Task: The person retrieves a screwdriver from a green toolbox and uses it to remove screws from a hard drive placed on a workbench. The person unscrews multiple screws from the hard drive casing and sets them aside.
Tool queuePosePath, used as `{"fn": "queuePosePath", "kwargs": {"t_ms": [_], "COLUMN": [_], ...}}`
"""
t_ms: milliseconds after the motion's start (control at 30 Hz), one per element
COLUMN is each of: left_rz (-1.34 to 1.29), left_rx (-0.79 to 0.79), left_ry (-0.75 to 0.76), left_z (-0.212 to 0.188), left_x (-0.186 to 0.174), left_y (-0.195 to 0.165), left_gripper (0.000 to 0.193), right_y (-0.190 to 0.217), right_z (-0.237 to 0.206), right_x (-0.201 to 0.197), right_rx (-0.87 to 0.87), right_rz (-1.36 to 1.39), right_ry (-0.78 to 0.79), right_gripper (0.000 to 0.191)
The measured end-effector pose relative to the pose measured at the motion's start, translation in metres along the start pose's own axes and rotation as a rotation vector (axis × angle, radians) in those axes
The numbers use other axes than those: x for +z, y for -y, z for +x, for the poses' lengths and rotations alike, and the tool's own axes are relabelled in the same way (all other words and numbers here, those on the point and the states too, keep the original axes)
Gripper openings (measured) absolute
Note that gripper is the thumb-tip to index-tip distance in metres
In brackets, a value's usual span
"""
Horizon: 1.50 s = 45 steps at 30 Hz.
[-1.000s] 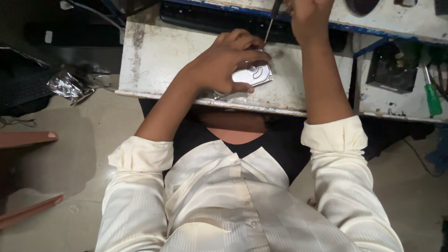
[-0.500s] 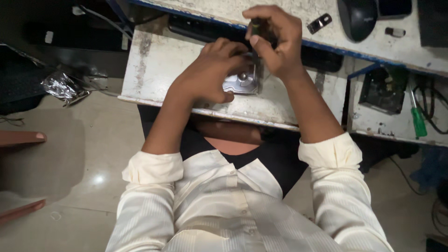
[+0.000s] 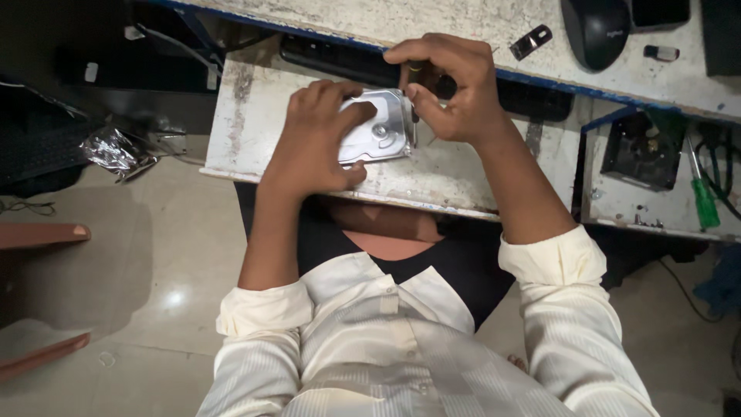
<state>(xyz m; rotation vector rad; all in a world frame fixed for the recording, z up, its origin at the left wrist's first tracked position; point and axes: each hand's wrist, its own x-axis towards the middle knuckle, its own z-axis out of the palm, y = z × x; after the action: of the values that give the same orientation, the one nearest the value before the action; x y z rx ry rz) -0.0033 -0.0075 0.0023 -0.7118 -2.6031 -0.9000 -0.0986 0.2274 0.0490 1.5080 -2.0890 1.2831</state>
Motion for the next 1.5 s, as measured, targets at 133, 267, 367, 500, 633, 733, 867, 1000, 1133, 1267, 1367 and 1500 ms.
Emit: {"fn": "queuePosePath", "kwargs": {"t_ms": [133, 267, 367, 500, 633, 733, 867, 1000, 1133, 1267, 1367, 1500], "left_rz": [0.028, 0.041, 0.022, 0.003, -0.038, -0.046, -0.021, -0.026, -0.017, -0.055, -0.025, -0.01], "left_rx": [0.004, 0.019, 0.002, 0.018, 0.034, 0.013, 0.007, 0.007, 0.032, 0.008, 0.007, 0.021], "left_ry": [-0.025, -0.031, -0.014, -0.016, -0.032, -0.029, -0.03, -0.018, -0.037, -0.008, -0.005, -0.019], "left_z": [-0.002, -0.001, -0.001, -0.002, -0.001, -0.004, -0.002, -0.002, -0.004, -0.002, -0.004, -0.005], "left_x": [0.001, 0.004, 0.004, 0.002, 0.005, 0.006, 0.007, 0.009, 0.009, 0.009, 0.009, 0.009], "left_y": [0.0, 0.0, 0.0, 0.004, 0.007, 0.006, 0.007, 0.007, 0.008, 0.009, 0.008, 0.007], "left_gripper": [0.069, 0.071, 0.071, 0.07, 0.067, 0.065, 0.068, 0.066, 0.065, 0.064, 0.065, 0.066], "right_y": [-0.003, -0.003, -0.002, -0.004, -0.005, -0.006, -0.01, -0.014, -0.014, -0.014, -0.012, -0.009], "right_z": [-0.002, -0.005, -0.006, -0.005, -0.006, -0.007, -0.006, -0.01, -0.014, -0.013, -0.012, -0.012], "right_x": [0.004, 0.007, 0.008, 0.01, 0.007, 0.005, 0.004, 0.001, 0.003, 0.005, 0.005, 0.0], "right_rx": [0.024, -0.007, 0.022, -0.02, -0.04, -0.088, -0.066, -0.079, -0.047, -0.004, -0.013, -0.047], "right_rz": [0.01, 0.042, 0.039, 0.041, -0.064, -0.07, -0.023, 0.016, 0.033, 0.018, 0.009, -0.094], "right_ry": [-0.002, -0.007, -0.002, 0.01, 0.028, 0.036, 0.026, 0.014, 0.011, 0.035, 0.045, 0.063], "right_gripper": [0.039, 0.036, 0.038, 0.037, 0.038, 0.04, 0.034, 0.033, 0.033, 0.035, 0.034, 0.031]}}
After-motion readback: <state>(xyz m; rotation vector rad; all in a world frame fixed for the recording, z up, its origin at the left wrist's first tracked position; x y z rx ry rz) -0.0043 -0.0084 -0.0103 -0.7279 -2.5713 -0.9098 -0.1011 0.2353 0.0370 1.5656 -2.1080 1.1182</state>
